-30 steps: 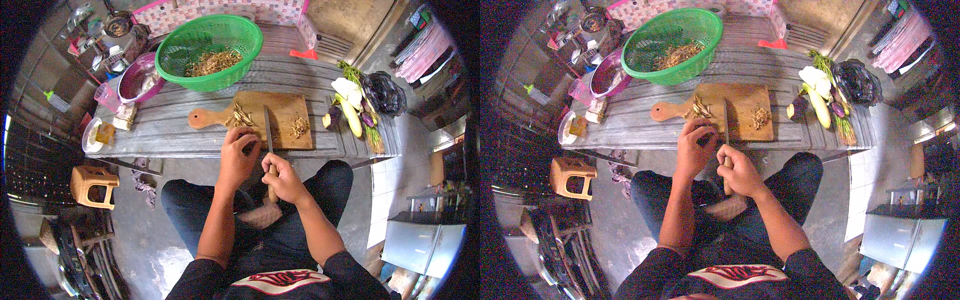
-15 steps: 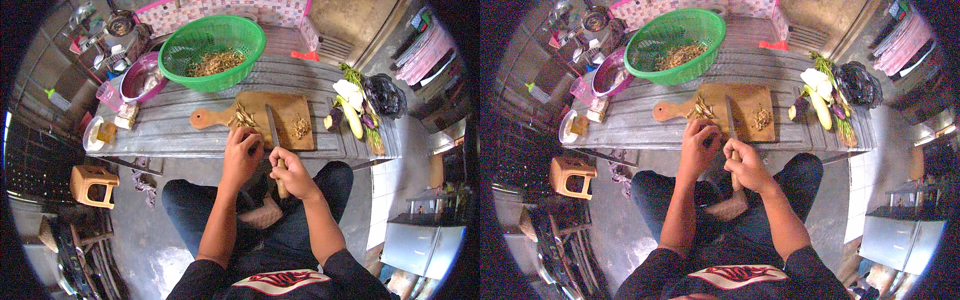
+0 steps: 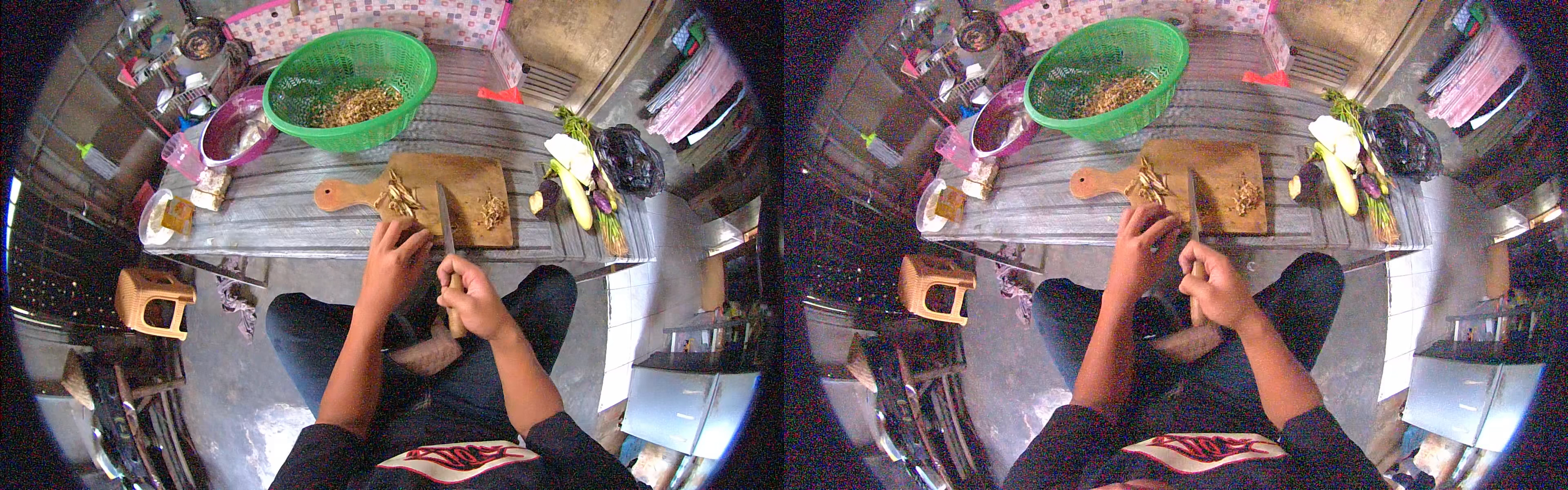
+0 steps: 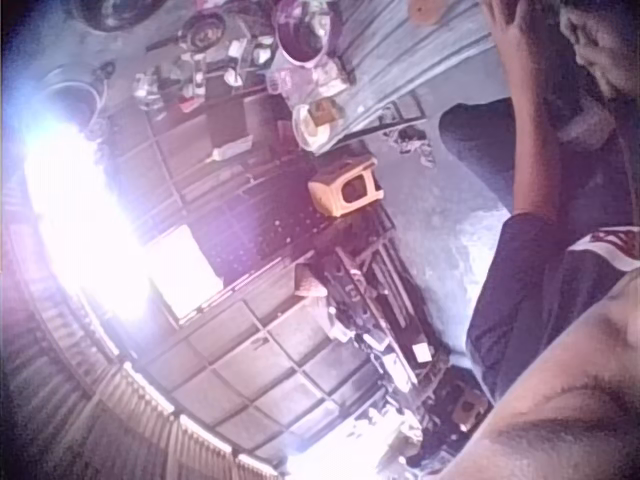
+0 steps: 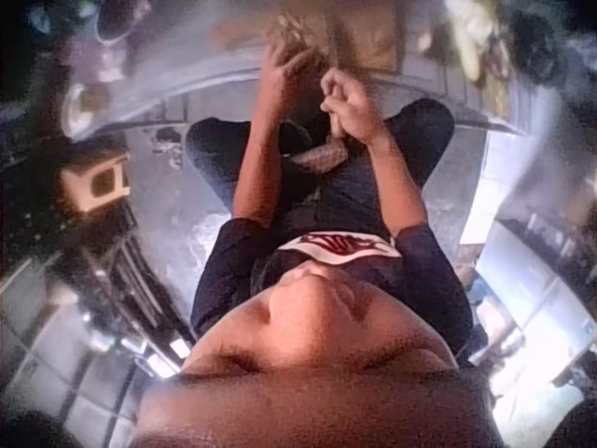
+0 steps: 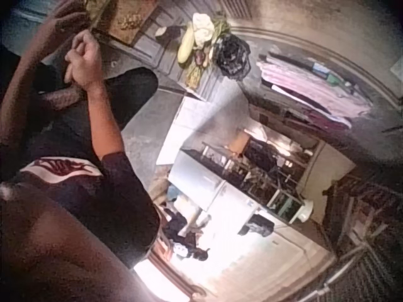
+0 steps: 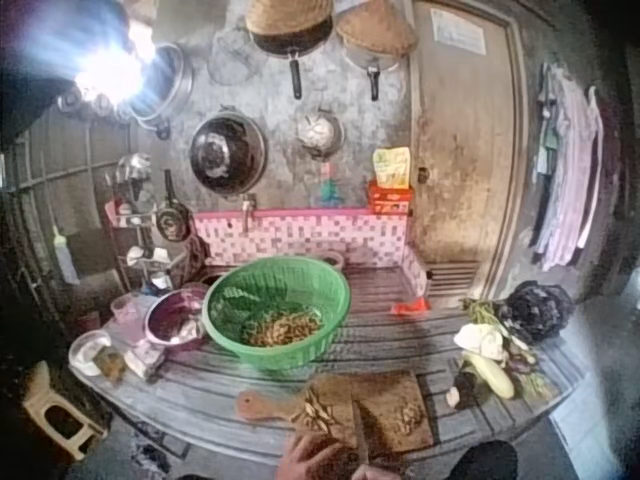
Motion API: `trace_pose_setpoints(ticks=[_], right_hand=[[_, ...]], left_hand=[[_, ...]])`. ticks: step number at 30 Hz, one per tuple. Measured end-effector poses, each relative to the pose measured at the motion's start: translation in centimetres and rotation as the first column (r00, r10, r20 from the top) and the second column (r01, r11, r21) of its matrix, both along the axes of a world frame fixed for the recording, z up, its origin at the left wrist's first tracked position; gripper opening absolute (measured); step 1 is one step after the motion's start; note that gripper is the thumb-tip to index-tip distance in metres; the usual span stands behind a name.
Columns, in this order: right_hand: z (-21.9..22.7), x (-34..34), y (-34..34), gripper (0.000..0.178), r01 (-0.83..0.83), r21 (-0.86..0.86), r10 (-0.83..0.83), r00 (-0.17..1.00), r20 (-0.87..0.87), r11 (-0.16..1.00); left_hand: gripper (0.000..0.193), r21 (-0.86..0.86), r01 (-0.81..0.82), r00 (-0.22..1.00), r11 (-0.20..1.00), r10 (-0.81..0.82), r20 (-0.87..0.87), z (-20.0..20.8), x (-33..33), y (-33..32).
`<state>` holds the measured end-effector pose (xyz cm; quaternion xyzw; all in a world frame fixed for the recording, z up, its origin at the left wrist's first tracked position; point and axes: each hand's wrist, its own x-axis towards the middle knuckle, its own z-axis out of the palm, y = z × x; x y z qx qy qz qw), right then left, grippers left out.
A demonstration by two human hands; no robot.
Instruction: The person chops ginger root on a wooden cutting board using a knife, preparing pieces and setting them on the board.
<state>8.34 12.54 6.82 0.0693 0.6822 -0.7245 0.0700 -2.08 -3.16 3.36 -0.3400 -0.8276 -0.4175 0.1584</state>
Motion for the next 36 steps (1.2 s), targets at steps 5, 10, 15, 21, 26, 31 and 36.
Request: trace_pose_setpoints(ticks=[5,10,15,21,26,31,36], right_hand=[[-1.1,-0.6,0.4,0.019,0.0,0.238,0.03,0.992,-0.123,0.971],[1.0,-0.3,0.3,0.02,-0.001,0.025,0.002,0.999,-0.04,1.0],[-0.9,-0.6,-0.2,0.019,0.0,0.169,0.014,0.997,-0.081,0.986],[1.0,-0.2,-0.2,0.02,0.037,-0.02,-0.037,0.999,0.007,0.999],[-1.1,-0.9,-0.4,0.022,-0.005,0.243,0.033,0.994,-0.108,0.97],[0.4,-0.4,-0.7,0.023,0.025,0.054,-0.024,1.0,-0.011,0.998],[-1.3,-0.7,-0.5,0.022,-0.004,0.216,0.023,0.996,-0.087,0.976]], left_hand=[[0.035,-0.033,-0.062,0.993,0.997,0.059,-0.104,-1.1,1.1,0.2],[0.038,-0.1,-0.269,0.953,0.958,0.249,-0.174,-3.6,1.7,0.1],[0.041,-0.06,-0.303,0.938,0.951,0.287,-0.193,-5.0,1.8,0.6],[0.044,-0.045,-0.291,0.941,0.956,0.278,-0.193,-5.5,1.7,0.3],[0.049,-0.007,-0.277,0.935,0.961,0.268,-0.233,-5.8,1.4,0.6],[0.048,0.01,-0.262,0.94,0.965,0.258,-0.222,-5.8,1.5,0.3],[0.046,0.04,-0.27,0.931,0.962,0.272,-0.242,-5.7,1.3,0.8]])
